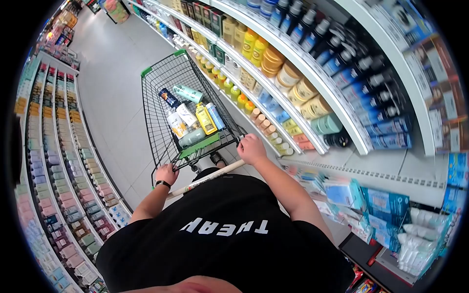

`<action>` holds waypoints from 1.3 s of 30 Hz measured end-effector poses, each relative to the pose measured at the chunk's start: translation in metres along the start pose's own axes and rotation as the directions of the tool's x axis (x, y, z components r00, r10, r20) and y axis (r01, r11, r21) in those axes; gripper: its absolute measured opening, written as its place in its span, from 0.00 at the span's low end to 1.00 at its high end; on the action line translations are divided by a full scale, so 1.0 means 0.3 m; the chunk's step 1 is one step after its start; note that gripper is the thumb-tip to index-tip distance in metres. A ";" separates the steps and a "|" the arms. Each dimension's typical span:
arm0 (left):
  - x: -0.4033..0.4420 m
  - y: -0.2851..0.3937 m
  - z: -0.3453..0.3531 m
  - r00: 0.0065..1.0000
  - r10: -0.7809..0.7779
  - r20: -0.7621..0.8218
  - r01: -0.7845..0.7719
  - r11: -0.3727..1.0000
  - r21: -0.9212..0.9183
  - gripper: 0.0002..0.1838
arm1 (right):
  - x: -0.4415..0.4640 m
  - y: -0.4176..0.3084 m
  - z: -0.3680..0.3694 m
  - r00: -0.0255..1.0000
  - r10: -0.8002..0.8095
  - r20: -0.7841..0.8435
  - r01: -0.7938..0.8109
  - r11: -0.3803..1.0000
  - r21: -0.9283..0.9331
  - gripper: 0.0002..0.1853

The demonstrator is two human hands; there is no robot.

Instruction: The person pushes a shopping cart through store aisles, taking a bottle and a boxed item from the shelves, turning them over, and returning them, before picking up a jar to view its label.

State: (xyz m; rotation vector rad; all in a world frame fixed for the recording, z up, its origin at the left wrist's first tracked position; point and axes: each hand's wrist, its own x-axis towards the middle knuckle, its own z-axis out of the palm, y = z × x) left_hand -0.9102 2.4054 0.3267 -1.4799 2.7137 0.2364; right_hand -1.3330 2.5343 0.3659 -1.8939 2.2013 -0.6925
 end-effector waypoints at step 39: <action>0.586 -0.386 -0.402 0.953 -0.303 0.025 0.299 0.922 -0.246 0.25 | 1.162 -0.214 0.272 0.992 -0.109 0.070 0.111 0.994 -0.017 0.11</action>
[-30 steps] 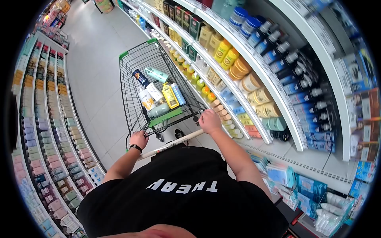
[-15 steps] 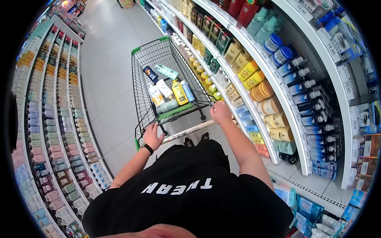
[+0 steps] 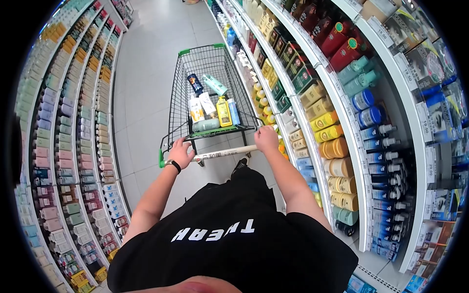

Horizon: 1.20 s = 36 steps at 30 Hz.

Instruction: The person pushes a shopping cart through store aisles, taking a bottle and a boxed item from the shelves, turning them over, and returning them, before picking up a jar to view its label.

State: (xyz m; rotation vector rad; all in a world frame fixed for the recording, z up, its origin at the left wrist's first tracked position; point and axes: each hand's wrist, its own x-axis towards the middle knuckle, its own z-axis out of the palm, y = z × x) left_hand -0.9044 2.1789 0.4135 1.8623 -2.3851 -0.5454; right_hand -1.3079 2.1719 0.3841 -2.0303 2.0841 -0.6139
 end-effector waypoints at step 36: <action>0.762 -0.169 -0.078 0.999 -0.003 0.051 0.002 0.999 0.033 0.16 | 0.842 0.078 0.110 0.960 -0.075 0.271 0.059 0.996 0.067 0.14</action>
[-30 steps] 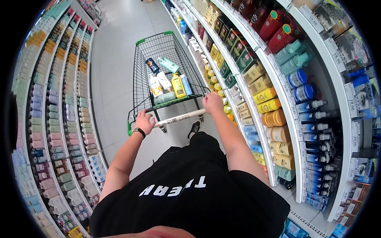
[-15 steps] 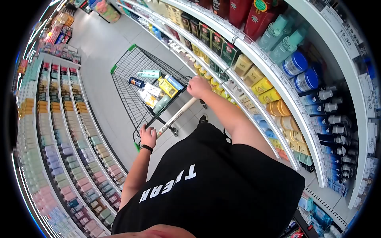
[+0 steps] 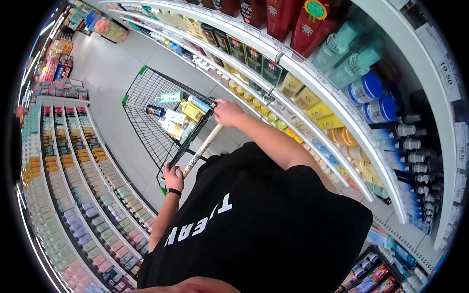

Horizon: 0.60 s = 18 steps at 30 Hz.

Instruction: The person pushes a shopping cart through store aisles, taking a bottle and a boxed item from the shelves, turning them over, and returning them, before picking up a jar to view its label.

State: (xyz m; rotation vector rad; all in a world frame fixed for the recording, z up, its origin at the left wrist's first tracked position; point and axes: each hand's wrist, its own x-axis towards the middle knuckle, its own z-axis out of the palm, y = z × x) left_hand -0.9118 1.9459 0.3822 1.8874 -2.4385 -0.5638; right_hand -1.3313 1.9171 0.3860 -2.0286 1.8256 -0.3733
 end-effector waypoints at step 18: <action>0.249 0.025 -0.121 0.978 0.205 0.041 -0.207 0.977 0.043 0.23 | -0.094 0.293 -0.467 0.679 0.594 -0.431 -0.679 0.732 -0.062 0.24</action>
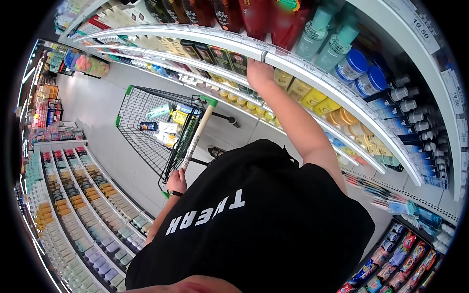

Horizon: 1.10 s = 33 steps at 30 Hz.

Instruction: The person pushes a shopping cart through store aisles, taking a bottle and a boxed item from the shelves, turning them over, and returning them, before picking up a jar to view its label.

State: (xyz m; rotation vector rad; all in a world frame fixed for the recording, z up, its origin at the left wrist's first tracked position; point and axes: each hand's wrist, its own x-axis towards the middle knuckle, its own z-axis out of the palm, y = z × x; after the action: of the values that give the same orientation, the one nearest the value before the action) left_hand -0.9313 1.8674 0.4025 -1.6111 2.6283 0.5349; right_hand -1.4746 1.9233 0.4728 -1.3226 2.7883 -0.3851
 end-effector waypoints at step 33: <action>0.059 0.172 0.061 0.995 -0.087 -0.052 0.088 0.996 0.009 0.27 | -0.315 -0.243 -0.351 0.791 -0.593 0.153 -0.608 -0.791 0.074 0.40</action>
State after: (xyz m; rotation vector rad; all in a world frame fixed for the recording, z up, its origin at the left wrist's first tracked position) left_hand -0.9874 1.8786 0.3964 -1.7498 2.5764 0.4804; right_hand -1.3732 1.9734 0.5848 0.0109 -0.0949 -1.6021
